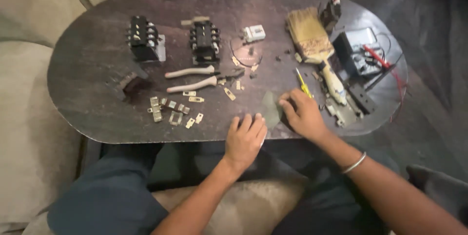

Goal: The person cleans small metal components by rubbing them against a circular abrasive disc, periodically using a large brush to sweep the table and the parts.

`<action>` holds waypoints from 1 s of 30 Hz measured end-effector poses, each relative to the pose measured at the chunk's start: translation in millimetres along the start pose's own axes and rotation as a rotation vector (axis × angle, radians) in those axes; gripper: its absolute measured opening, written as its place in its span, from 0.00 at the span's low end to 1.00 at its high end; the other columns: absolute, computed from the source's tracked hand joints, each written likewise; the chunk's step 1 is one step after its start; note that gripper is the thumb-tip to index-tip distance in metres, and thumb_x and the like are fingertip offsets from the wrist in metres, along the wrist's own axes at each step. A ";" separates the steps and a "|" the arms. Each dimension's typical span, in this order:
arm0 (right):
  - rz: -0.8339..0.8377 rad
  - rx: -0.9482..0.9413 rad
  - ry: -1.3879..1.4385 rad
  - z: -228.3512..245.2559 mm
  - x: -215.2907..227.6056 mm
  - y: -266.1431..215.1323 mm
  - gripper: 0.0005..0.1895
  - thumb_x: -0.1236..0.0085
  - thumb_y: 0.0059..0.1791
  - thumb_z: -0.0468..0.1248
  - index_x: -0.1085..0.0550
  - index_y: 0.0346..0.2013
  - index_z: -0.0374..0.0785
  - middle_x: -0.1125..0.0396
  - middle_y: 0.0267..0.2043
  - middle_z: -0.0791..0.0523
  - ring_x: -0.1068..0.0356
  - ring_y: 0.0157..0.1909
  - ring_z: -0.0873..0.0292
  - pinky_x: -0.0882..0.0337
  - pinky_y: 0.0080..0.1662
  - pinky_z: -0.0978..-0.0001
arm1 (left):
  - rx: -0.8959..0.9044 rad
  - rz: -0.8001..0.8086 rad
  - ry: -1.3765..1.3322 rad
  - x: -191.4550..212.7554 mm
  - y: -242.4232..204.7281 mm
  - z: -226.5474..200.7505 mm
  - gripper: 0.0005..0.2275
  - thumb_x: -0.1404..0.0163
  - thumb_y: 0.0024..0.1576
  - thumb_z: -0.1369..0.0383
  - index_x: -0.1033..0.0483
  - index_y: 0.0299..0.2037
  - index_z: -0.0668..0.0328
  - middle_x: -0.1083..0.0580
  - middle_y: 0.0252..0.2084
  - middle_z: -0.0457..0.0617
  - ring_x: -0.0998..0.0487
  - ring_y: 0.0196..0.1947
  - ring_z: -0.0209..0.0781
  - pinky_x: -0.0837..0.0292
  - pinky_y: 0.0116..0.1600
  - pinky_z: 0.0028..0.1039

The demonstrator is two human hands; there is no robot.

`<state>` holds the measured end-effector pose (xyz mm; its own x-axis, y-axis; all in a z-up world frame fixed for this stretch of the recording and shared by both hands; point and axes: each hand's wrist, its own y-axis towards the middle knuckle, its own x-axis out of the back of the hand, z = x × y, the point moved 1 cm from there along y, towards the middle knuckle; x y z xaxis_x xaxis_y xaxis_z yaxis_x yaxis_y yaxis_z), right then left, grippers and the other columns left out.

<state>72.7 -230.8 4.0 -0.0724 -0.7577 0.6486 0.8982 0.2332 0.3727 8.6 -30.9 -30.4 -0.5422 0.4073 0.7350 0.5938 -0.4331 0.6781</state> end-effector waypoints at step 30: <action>-0.117 0.253 1.109 67.2 94.6 -22.6 0.06 0.47 0.55 0.33 0.28 0.40 0.31 0.29 0.35 0.52 0.29 0.35 0.58 0.28 0.37 0.66 | 0.004 0.035 -0.106 0.9 -1.0 5.5 0.11 0.48 0.59 0.65 0.20 0.47 0.62 0.25 0.54 0.50 0.27 0.54 0.51 0.33 0.57 0.44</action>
<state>16.4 -266.7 101.5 0.3856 -0.8743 -0.2948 0.7891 0.1469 0.5964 10.8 -25.7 -30.5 -0.4551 0.4752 0.7530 0.6137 -0.4453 0.6520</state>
